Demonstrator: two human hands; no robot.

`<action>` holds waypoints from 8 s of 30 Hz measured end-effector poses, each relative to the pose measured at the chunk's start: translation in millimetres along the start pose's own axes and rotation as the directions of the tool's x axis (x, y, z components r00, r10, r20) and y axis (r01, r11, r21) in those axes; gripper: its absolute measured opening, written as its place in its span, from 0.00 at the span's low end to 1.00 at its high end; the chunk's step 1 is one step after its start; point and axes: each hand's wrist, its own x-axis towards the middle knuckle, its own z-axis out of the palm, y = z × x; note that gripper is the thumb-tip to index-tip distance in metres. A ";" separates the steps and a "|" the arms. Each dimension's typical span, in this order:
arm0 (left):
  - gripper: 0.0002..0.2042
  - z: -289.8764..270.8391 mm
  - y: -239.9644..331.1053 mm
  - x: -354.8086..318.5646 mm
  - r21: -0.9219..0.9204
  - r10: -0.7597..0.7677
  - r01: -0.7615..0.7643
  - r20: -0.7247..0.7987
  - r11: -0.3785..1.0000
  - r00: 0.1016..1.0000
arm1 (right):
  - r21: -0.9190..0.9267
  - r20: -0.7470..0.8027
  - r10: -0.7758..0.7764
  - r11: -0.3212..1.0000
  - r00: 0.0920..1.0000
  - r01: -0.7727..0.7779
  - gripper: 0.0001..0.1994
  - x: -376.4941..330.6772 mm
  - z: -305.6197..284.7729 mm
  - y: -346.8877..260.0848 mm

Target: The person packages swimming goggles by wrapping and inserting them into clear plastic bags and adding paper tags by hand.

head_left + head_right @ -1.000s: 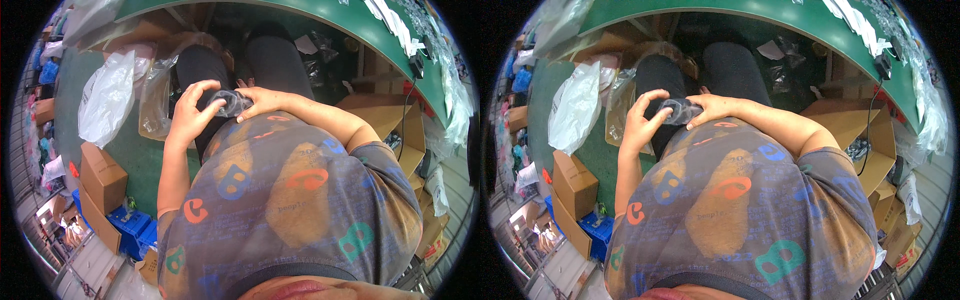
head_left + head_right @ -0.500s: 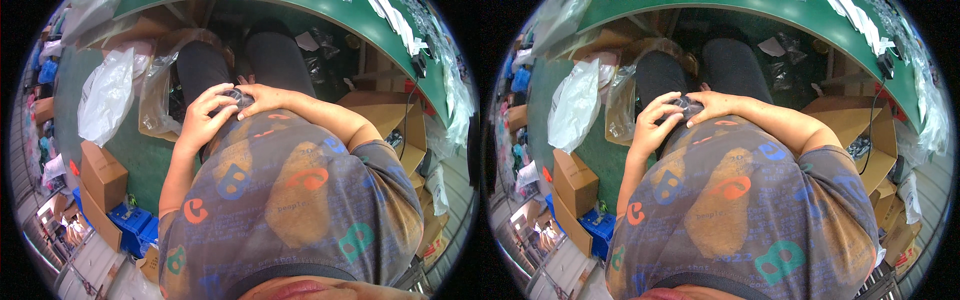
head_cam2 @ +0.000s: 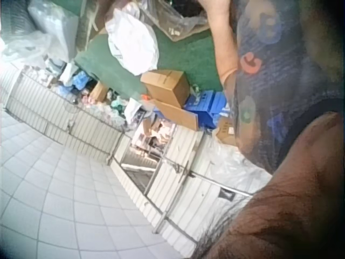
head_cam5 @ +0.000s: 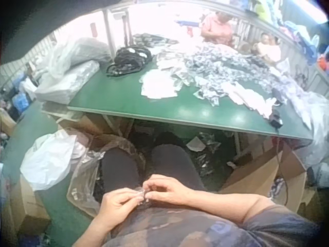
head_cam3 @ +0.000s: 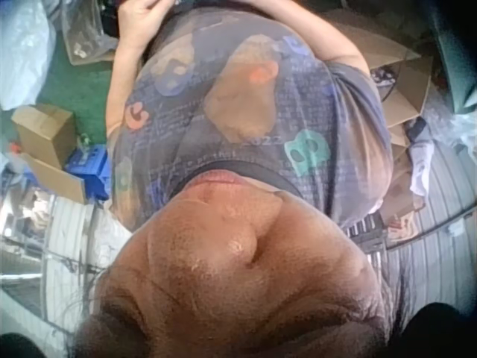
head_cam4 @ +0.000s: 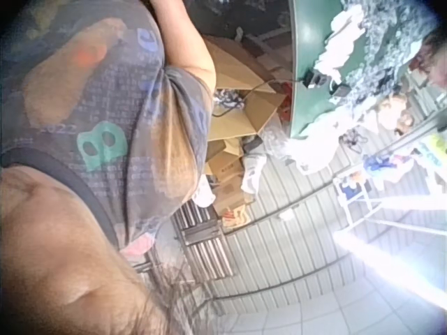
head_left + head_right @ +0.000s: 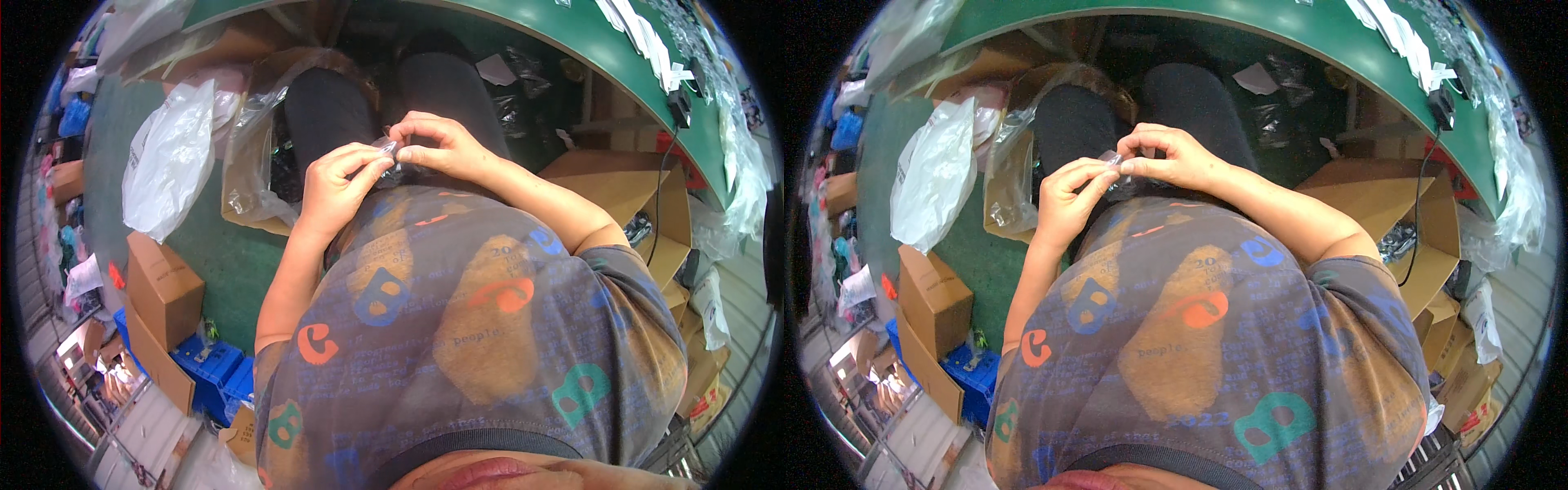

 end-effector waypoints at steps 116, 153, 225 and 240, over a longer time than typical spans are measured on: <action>0.34 40.2 -76.0 26.3 -0.570 -0.174 0.131 -0.021 0.811 0.984 | -0.355 0.008 -0.019 0.935 1.000 0.021 0.09 37.6 -24.4 14.1; 0.42 44.6 -62.6 36.8 -0.468 -0.127 0.081 -0.068 0.880 0.990 | -0.513 0.004 0.068 0.857 0.998 -0.057 0.10 70.2 -21.8 4.9; 0.06 -72.9 -102.4 123.8 0.142 -0.061 0.091 -0.197 0.986 0.978 | -0.933 -0.360 -0.255 0.096 0.897 -0.346 0.17 518.8 -315.1 -48.6; 0.03 -67.8 -90.1 103.1 0.089 0.003 0.034 -0.390 0.995 0.921 | -0.962 -0.186 -0.553 0.270 0.812 -0.036 0.15 442.9 -279.3 -117.7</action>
